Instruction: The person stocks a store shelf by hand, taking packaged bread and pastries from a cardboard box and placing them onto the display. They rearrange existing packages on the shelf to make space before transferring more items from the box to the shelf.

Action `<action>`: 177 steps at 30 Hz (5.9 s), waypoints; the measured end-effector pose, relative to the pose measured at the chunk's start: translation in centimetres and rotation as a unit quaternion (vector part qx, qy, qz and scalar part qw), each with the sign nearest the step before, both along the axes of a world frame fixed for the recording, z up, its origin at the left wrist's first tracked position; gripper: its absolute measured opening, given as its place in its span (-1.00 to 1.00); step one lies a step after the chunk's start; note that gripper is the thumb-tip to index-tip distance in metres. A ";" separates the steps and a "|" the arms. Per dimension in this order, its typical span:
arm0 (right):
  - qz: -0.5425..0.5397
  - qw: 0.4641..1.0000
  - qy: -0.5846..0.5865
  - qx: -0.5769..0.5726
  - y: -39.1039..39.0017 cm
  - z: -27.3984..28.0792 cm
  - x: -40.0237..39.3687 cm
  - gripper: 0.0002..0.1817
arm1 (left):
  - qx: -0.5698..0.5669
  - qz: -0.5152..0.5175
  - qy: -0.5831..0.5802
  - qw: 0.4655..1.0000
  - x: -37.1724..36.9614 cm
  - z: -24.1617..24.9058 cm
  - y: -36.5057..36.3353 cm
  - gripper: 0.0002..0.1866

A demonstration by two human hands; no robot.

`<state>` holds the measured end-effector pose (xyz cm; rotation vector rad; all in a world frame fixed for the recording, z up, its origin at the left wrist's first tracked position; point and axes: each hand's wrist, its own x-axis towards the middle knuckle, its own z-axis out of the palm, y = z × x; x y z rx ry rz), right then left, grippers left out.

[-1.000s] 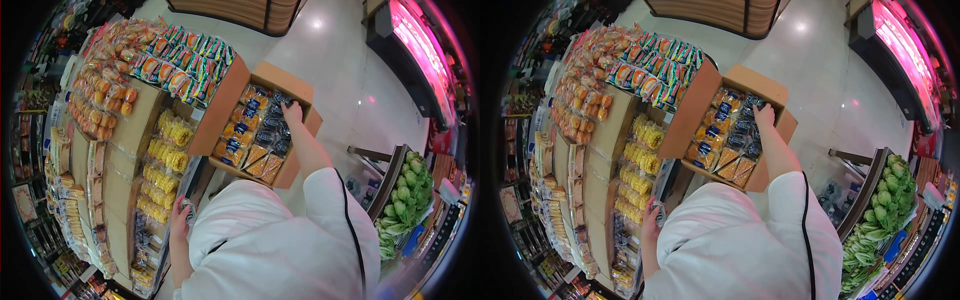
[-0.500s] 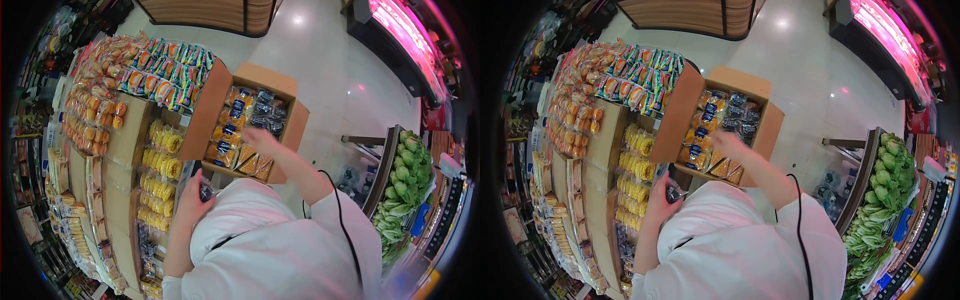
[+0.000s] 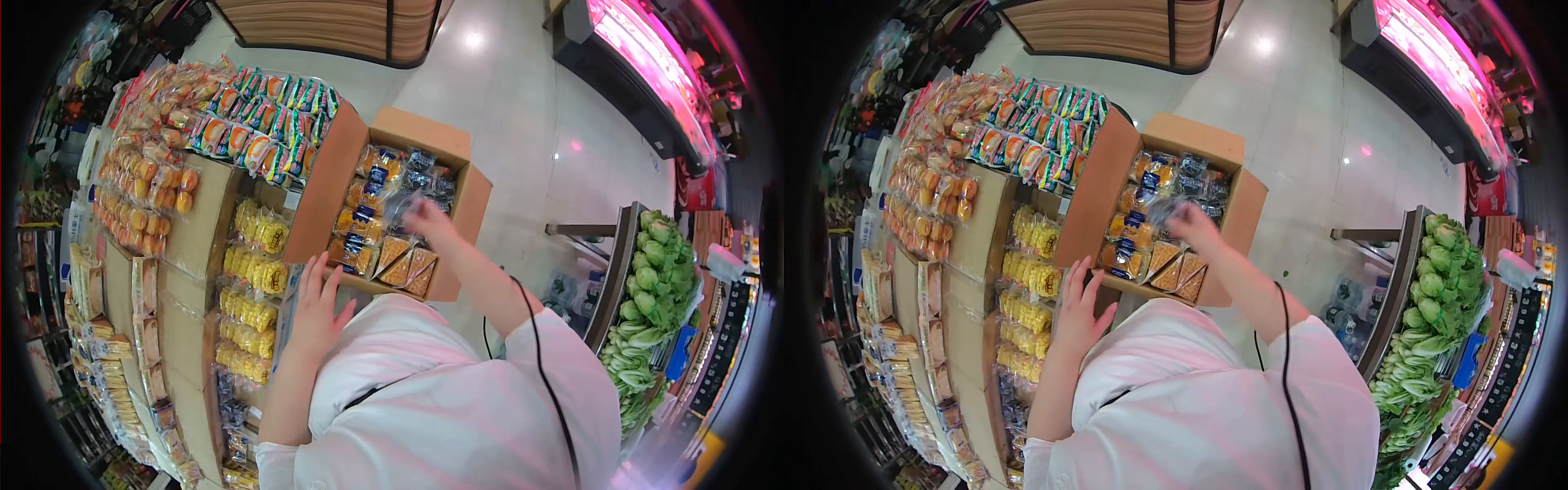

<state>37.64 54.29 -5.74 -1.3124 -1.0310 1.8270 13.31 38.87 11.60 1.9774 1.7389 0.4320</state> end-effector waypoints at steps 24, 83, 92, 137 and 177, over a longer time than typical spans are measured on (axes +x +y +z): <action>-0.088 0.967 -0.226 0.077 13.0 -12.3 8.2 -0.63 | -0.049 0.148 -0.070 0.985 -2.7 -4.4 -6.0 -0.58; 0.373 0.861 -0.069 0.339 -22.7 5.2 -21.2 -0.77 | 0.017 0.587 0.046 0.808 -20.7 -11.5 -45.2 -0.75; 0.489 0.787 -0.115 0.357 -33.0 7.1 -27.8 -0.78 | -0.057 0.578 0.194 0.791 -29.6 -15.8 -55.3 -0.36; 0.624 0.689 -0.129 0.346 -43.6 7.3 -32.5 -0.81 | 0.232 0.755 -0.580 0.199 -35.1 -25.5 -69.9 -0.82; 0.279 0.958 0.050 -0.051 -29.5 8.7 -23.6 -0.30 | 0.036 0.321 -0.479 0.816 -19.0 -4.4 -33.5 -0.91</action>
